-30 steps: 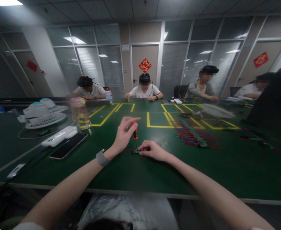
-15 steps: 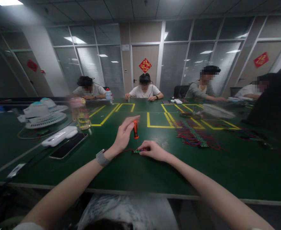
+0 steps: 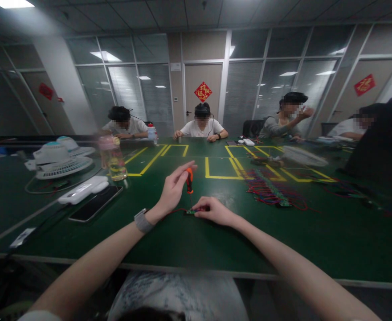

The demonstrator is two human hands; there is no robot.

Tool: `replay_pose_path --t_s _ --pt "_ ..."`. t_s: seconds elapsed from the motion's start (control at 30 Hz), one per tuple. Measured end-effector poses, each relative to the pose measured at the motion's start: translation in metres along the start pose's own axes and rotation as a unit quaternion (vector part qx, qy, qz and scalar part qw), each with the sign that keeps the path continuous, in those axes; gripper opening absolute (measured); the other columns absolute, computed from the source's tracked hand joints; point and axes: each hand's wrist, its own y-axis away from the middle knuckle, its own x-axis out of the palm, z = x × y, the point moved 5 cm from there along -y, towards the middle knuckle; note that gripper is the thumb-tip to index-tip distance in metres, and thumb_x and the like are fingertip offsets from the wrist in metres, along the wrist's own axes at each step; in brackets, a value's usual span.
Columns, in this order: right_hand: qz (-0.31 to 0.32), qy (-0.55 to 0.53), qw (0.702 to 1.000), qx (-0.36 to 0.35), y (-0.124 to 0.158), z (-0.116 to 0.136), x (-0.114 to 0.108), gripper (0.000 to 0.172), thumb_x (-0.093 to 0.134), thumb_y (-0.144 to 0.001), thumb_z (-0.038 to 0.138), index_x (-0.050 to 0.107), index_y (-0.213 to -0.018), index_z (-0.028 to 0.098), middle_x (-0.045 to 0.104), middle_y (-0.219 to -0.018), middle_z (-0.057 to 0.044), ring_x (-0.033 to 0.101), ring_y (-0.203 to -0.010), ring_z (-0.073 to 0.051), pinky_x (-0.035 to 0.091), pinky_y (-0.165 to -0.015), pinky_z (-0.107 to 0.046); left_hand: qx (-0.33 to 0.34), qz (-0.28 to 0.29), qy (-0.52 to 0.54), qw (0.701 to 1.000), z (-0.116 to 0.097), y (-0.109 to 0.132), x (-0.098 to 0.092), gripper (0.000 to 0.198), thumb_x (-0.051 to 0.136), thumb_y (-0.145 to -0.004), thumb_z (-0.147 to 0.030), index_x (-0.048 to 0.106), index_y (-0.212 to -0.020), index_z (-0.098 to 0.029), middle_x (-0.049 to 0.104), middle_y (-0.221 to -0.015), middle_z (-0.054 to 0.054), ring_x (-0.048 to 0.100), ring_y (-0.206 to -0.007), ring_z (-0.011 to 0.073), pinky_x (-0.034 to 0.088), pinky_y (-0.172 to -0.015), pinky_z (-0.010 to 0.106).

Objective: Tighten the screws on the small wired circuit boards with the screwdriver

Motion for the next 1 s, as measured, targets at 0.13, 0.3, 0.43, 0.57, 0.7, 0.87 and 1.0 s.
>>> replay_pose_path --t_s 0.13,0.3,0.43,0.57,0.7,0.87,1.0 --pt "0.003 0.002 1.000 0.001 -0.0001 0.0006 0.0002 0.025 0.064 -0.080 0.031 0.072 -0.098 0.016 0.062 -0.087 -0.007 0.057 -0.078 -0.017 0.046 -0.076 -0.032 0.005 -0.030 -0.037 0.999 -0.0010 0.0010 -0.0037 0.025 0.054 -0.087 -0.026 0.064 -0.109 -0.019 0.064 -0.101 0.006 0.060 -0.093 0.0152 0.046 -0.084 0.027" --pt "0.003 -0.001 1.000 -0.002 -0.0003 -0.0005 0.0002 0.025 0.064 -0.080 0.031 0.072 -0.099 0.016 0.061 -0.086 -0.006 0.057 -0.078 -0.018 0.045 -0.075 -0.031 0.007 -0.029 -0.057 0.998 -0.0013 0.0001 -0.0043 0.025 0.053 -0.088 -0.028 0.066 -0.108 -0.021 0.059 -0.107 0.006 0.057 -0.098 0.0151 0.044 -0.087 0.027" --pt "0.003 0.004 1.000 -0.005 -0.0002 -0.0009 0.0000 0.025 0.065 -0.080 0.032 0.072 -0.099 0.017 0.062 -0.086 -0.006 0.057 -0.078 -0.017 0.045 -0.074 -0.031 -0.011 0.000 0.010 1.000 0.0026 -0.0003 0.0002 0.033 0.039 -0.094 -0.024 0.059 -0.120 -0.020 0.061 -0.118 0.007 0.056 -0.111 0.0166 0.041 -0.097 0.030" --pt "0.002 0.000 1.000 -0.004 -0.0002 -0.0007 0.0001 0.025 0.064 -0.080 0.032 0.072 -0.098 0.017 0.062 -0.086 -0.006 0.057 -0.077 -0.017 0.045 -0.074 -0.030 -0.002 -0.029 -0.024 0.999 0.0008 0.0005 -0.0025 0.026 0.052 -0.088 -0.026 0.064 -0.110 -0.019 0.063 -0.102 0.006 0.060 -0.094 0.0153 0.046 -0.084 0.027" --pt "-0.002 0.000 1.000 0.000 -0.0002 -0.0009 0.0002 0.026 0.065 -0.080 0.034 0.072 -0.097 0.017 0.062 -0.086 -0.006 0.056 -0.075 -0.016 0.046 -0.073 -0.030 0.008 -0.044 -0.077 0.996 -0.0031 0.0008 -0.0052 0.022 0.063 -0.081 -0.028 0.068 -0.101 -0.020 0.057 -0.097 0.005 0.056 -0.087 0.0135 0.045 -0.081 0.025" --pt "-0.003 0.004 1.000 0.000 -0.0003 -0.0007 0.0002 0.028 0.065 -0.080 0.037 0.073 -0.096 0.017 0.063 -0.085 -0.006 0.055 -0.074 -0.016 0.046 -0.072 -0.029 -0.001 0.009 -0.014 1.000 -0.0014 -0.0005 0.0008 0.033 0.039 -0.094 -0.025 0.058 -0.121 -0.022 0.058 -0.120 0.007 0.053 -0.112 0.0158 0.040 -0.097 0.030" --pt "0.001 0.005 1.000 0.001 -0.0001 0.0004 0.0002 0.028 0.064 -0.080 0.037 0.072 -0.097 0.017 0.062 -0.086 -0.006 0.055 -0.074 -0.016 0.046 -0.072 -0.030 -0.024 0.018 0.014 0.999 0.0001 -0.0005 0.0024 0.033 0.043 -0.093 -0.026 0.056 -0.122 -0.020 0.063 -0.112 0.008 0.059 -0.102 0.0167 0.045 -0.090 0.030"
